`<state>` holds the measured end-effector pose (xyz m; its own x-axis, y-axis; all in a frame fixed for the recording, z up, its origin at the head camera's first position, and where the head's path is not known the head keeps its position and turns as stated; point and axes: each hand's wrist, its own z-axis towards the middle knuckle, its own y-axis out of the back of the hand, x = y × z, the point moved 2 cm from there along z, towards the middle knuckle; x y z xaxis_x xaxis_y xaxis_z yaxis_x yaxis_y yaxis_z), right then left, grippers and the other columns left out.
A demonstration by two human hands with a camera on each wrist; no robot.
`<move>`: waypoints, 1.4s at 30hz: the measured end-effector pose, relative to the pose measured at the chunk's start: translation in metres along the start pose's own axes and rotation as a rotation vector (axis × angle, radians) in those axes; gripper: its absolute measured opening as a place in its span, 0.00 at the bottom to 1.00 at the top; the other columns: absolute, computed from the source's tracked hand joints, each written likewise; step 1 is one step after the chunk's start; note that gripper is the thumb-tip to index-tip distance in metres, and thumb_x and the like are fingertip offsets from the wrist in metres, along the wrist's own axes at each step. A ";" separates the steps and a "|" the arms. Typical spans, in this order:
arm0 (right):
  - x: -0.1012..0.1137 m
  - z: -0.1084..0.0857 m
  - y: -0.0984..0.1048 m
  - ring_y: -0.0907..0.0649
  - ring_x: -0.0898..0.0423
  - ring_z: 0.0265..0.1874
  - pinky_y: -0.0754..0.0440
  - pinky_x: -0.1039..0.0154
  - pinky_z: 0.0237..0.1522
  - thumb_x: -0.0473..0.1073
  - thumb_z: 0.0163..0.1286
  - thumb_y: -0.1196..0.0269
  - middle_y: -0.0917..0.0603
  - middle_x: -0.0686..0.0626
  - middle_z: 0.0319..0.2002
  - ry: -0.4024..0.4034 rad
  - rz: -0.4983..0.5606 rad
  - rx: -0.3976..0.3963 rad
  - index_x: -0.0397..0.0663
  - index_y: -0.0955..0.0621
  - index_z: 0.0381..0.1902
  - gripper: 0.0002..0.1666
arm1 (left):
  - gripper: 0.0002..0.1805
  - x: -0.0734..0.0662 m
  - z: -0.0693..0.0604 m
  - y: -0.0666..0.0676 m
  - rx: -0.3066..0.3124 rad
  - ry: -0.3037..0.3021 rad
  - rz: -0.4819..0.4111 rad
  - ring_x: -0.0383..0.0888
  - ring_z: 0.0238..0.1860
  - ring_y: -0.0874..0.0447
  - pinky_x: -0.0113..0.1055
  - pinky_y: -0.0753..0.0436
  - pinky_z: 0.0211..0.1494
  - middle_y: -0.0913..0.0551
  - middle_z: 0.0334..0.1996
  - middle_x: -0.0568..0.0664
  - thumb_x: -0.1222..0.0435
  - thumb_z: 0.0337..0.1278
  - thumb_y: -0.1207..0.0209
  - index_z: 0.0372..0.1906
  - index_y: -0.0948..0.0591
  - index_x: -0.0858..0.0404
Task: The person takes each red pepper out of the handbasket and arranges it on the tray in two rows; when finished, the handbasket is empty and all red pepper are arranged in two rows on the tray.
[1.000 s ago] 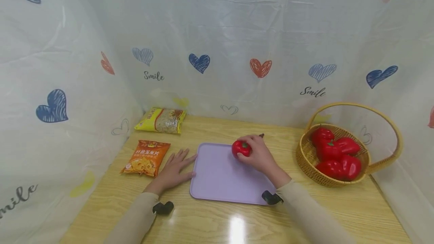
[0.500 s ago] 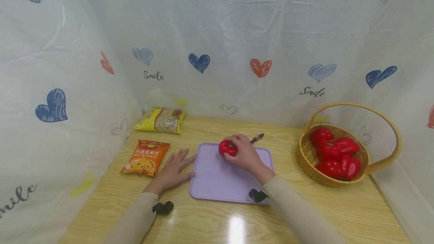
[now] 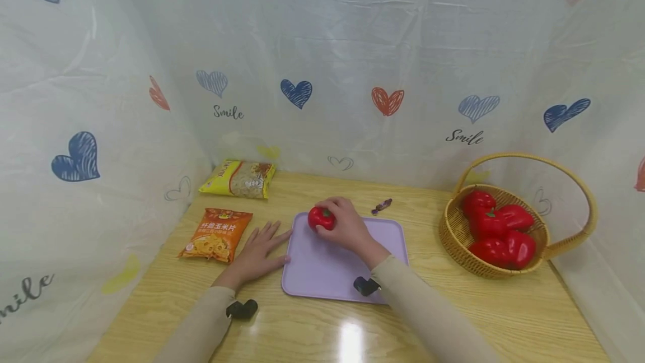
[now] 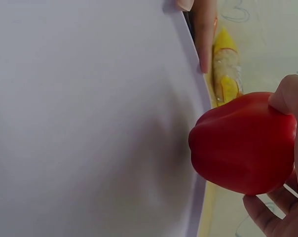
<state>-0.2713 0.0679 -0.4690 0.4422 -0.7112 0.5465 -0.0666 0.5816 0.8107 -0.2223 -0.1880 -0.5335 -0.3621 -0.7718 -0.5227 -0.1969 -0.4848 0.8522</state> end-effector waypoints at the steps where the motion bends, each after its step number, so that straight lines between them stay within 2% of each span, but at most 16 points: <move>1: 0.000 0.001 -0.001 0.24 0.46 0.61 0.15 0.51 0.54 0.50 0.62 0.28 0.24 0.46 0.61 0.002 0.000 0.001 0.56 0.20 0.62 0.30 | 0.39 0.000 0.000 0.000 0.000 -0.001 0.000 0.61 0.81 0.60 0.60 0.63 0.80 0.48 0.81 0.58 0.40 0.66 0.43 0.78 0.34 0.47; 17: 0.006 0.018 -0.016 0.24 0.47 0.61 0.18 0.51 0.59 0.52 0.65 0.30 0.24 0.46 0.63 0.019 -0.008 0.023 0.57 0.21 0.65 0.30 | 0.39 0.001 0.000 0.001 -0.006 -0.002 -0.011 0.61 0.81 0.60 0.60 0.63 0.80 0.48 0.81 0.59 0.40 0.66 0.42 0.78 0.34 0.47; 32: 0.007 0.023 -0.019 0.25 0.47 0.64 0.20 0.50 0.61 0.54 0.65 0.29 0.26 0.47 0.67 -0.008 0.003 0.072 0.59 0.23 0.67 0.33 | 0.39 0.001 0.000 0.001 -0.014 -0.005 -0.014 0.61 0.81 0.59 0.59 0.63 0.80 0.47 0.80 0.60 0.41 0.65 0.41 0.78 0.33 0.47; 42: 0.004 0.022 -0.021 0.25 0.48 0.65 0.20 0.48 0.61 0.55 0.64 0.29 0.25 0.48 0.67 -0.037 0.045 0.068 0.55 0.30 0.73 0.42 | 0.38 0.001 0.000 0.000 -0.012 -0.011 -0.007 0.62 0.81 0.59 0.60 0.62 0.80 0.47 0.80 0.60 0.42 0.65 0.40 0.78 0.33 0.48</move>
<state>-0.2876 0.0439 -0.4792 0.4041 -0.7000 0.5889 -0.1466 0.5859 0.7970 -0.2224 -0.1888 -0.5342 -0.3707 -0.7638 -0.5284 -0.1887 -0.4952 0.8481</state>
